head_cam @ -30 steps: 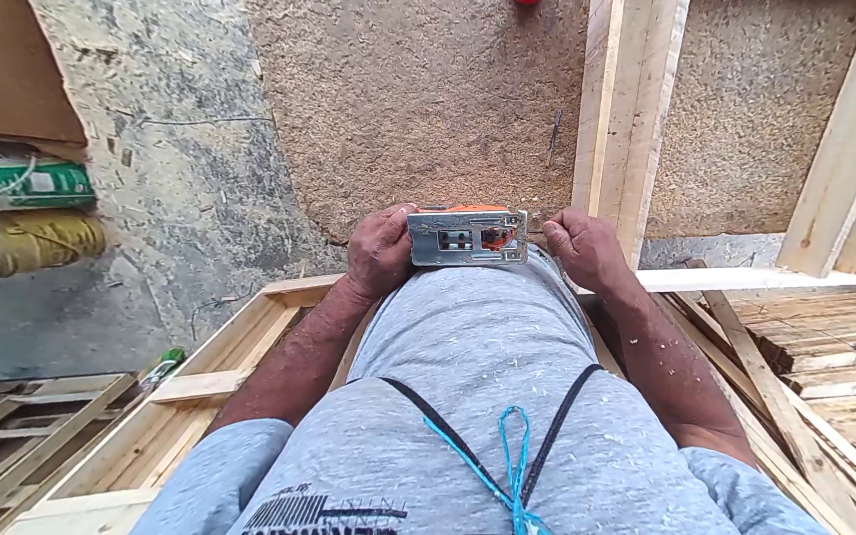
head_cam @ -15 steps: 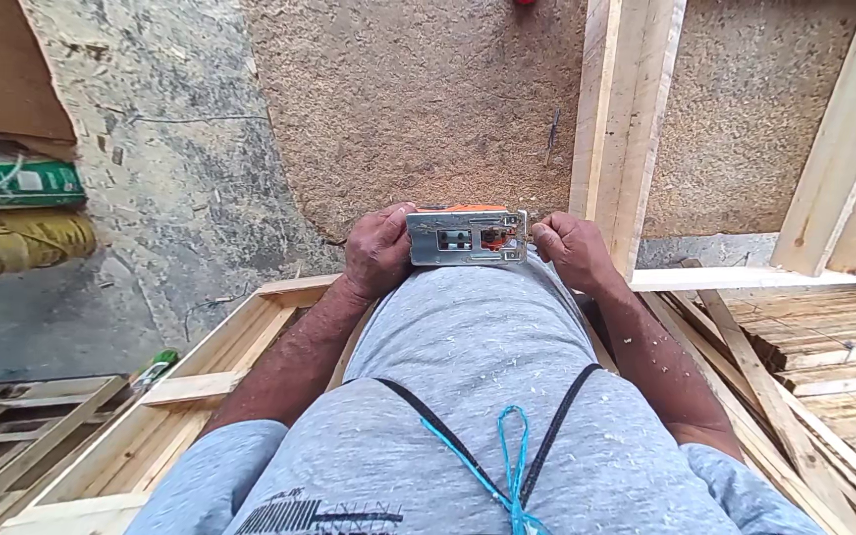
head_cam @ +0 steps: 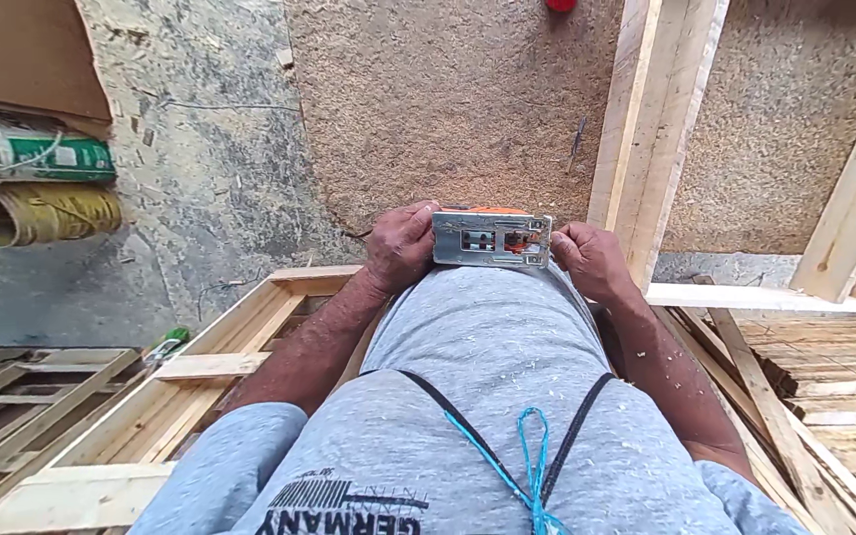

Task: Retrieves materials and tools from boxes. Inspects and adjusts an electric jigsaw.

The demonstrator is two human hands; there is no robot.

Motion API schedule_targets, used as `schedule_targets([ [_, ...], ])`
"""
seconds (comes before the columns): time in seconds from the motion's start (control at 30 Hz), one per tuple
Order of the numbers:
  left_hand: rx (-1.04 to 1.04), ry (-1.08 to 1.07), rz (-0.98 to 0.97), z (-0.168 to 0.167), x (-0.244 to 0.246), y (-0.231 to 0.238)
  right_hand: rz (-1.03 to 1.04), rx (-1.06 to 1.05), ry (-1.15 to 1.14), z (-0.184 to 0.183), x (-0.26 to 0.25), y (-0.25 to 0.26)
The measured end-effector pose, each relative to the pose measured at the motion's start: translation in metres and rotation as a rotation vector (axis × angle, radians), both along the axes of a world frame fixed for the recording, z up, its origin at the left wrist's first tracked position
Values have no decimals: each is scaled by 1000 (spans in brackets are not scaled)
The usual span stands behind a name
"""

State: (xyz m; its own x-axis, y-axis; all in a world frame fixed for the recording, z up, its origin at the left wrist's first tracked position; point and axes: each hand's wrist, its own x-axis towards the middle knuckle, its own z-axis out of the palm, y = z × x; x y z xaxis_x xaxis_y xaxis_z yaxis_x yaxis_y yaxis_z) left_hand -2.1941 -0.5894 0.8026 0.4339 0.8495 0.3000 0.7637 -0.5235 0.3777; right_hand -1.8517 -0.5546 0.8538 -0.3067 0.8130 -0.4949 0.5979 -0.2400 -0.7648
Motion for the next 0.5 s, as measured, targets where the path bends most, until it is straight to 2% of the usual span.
schedule_targets([
  [0.5, -1, -43, 4, -2, 1, -1, -26, -6, -7, -2, 4, -1],
])
